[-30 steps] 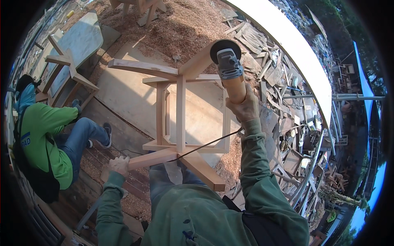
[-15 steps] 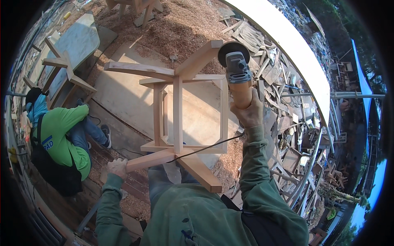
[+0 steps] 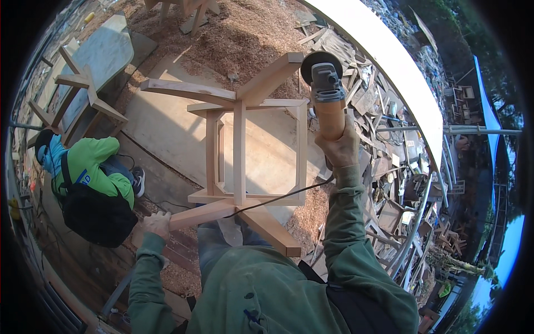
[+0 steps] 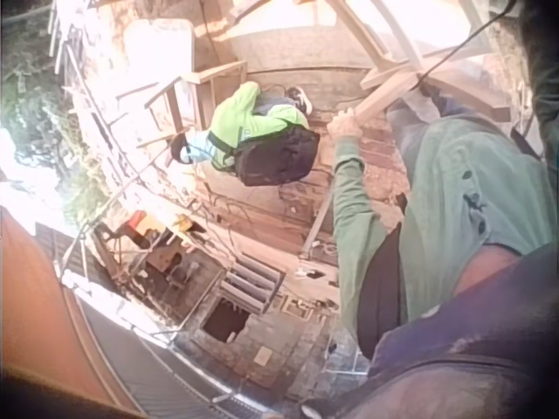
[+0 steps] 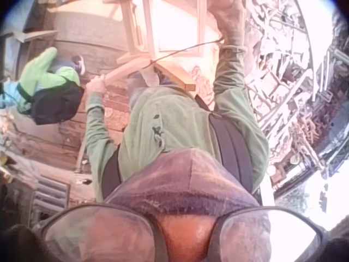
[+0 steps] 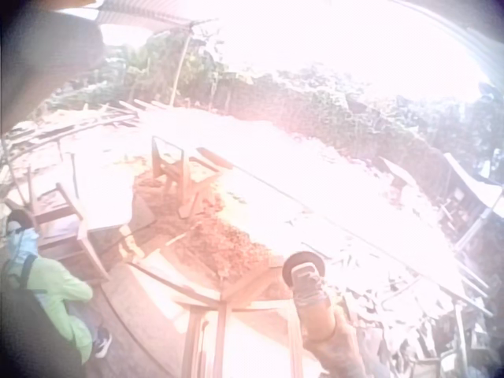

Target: Using an angle grinder to sand and smooth a wooden chair frame.

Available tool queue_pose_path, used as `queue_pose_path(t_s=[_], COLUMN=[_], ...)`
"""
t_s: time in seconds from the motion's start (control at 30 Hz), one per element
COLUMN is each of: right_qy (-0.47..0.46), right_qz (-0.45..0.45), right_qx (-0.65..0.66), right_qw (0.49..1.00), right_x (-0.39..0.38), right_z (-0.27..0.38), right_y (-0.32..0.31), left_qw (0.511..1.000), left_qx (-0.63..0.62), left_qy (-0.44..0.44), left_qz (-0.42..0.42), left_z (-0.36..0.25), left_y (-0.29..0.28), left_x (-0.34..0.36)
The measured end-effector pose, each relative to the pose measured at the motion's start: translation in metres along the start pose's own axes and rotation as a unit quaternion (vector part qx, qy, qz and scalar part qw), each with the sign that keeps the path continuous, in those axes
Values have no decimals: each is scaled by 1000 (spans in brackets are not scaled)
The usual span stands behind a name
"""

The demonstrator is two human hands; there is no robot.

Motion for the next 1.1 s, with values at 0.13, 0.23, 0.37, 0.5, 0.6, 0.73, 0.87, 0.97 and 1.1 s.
queue_pose_path(t_s=[0.13,0.23,0.37,0.5,0.6,0.73,0.87,0.97,1.1], right_qy=[21,34,54,56,65,93,115,144,129], right_qz=[18,39,70,85,89,99,106,107,103], right_qx=[36,28,-10,-10,-13,-42,-84,-110,-85], right_qw=[999,998,996,995,994,990,984,978,983], right_x=[-7,-23,-31,-34,-32,-27,-18,-13,0], right_z=[6,30,54,57,65,78,89,92,92], right_y=[-15,-14,-7,-4,-4,-4,-5,-6,-4], left_qw=[1000,1000,1000,1000,999,999,997,995,992], left_qx=[-1,-9,-12,-15,-24,-37,-44,-37,-46], left_qy=[4,-2,-10,-20,-17,-15,-20,-10,-18], left_qz=[11,5,9,16,17,25,56,89,113], left_z=[-4,-8,-14,-20,-24,-30,-38,-41,-46], left_y=[-3,0,6,9,4,0,-5,-11,-7], left_x=[0,1,5,9,8,7,9,8,10])
Point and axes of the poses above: each hand's wrist, its own x-axis towards the middle knuckle, its own y-axis out of the palm, z = x × y, the point moved 4 cm from there along x, towards the middle knuckle, and after that the axes turned 6 degrees about x, right-handed, at the moved point
